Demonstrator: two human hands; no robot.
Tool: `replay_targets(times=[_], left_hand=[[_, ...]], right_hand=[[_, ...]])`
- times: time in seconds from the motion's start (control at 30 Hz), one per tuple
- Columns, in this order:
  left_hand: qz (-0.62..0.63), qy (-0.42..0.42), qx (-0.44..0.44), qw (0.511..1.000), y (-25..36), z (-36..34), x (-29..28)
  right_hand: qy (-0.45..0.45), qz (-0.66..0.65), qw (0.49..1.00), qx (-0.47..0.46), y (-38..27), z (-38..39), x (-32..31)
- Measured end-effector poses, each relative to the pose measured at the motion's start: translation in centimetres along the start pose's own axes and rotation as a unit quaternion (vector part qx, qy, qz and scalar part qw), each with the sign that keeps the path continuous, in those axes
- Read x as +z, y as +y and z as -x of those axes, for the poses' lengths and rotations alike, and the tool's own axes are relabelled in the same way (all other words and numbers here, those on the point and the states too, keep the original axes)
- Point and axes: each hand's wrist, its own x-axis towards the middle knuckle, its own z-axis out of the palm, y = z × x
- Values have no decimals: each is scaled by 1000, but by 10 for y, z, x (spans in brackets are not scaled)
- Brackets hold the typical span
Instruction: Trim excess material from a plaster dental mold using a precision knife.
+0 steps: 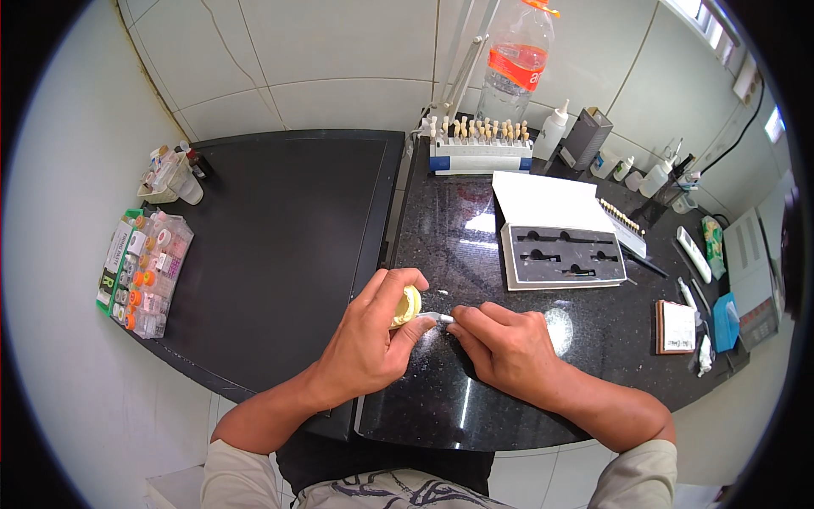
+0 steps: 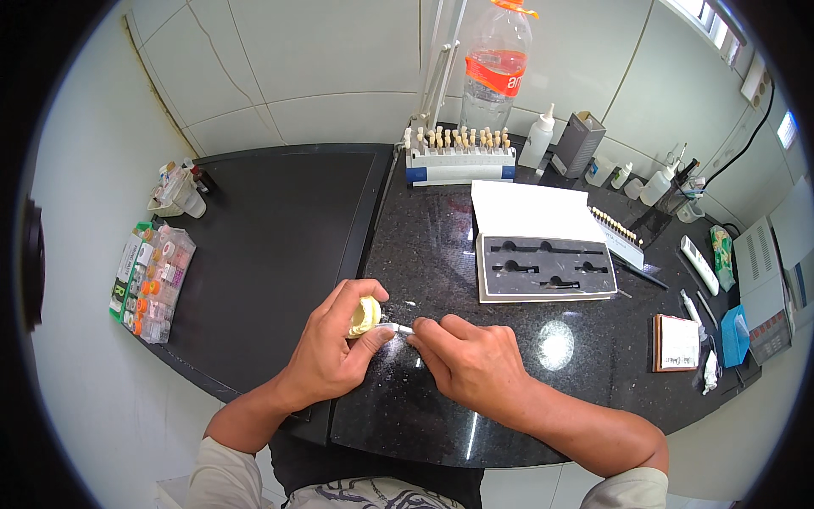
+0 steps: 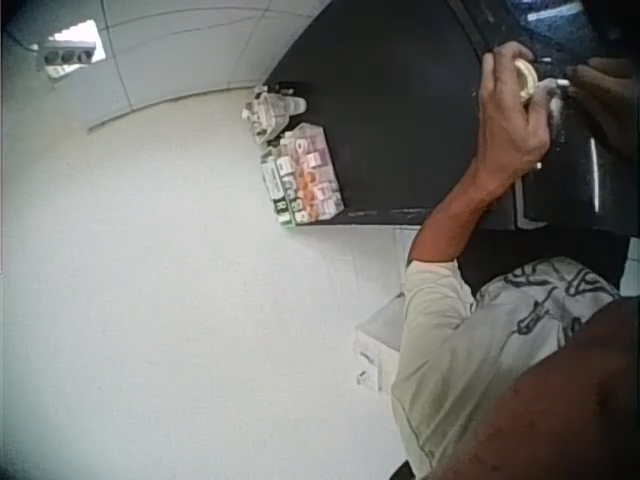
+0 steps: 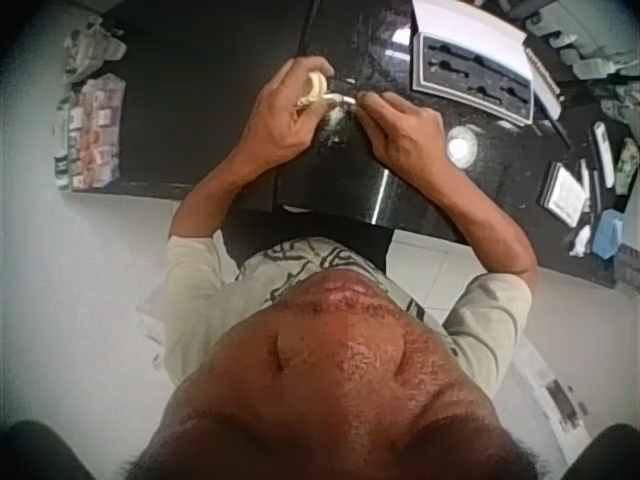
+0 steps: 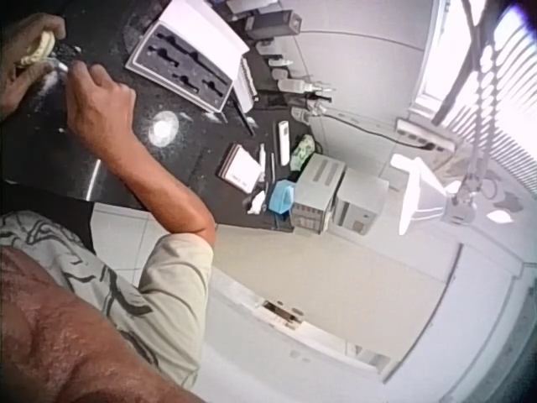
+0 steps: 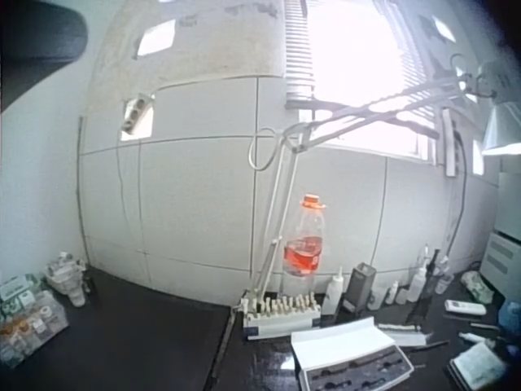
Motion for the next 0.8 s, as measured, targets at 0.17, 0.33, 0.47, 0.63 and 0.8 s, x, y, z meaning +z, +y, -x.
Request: replay_targets(times=[0.17, 0.33, 0.47, 0.63, 0.8], left_hand=[[4, 3, -13, 1000, 1, 0, 0], [4, 8, -1, 1000, 0, 0, 0], [-3, -23, -14, 1000, 2, -1, -3], [-4, -14, 2, 1000, -1, -1, -1], [39, 4, -23, 999, 3, -1, -1]], right_hand=[[-3, -2, 1000, 4, 0, 0, 0], [2, -7, 1000, -5, 0, 0, 0], [5, -14, 1000, 2, 0, -1, -1], [6, -27, 1000, 13, -1, -2, -2], [5, -29, 1000, 10, -2, -1, -1]])
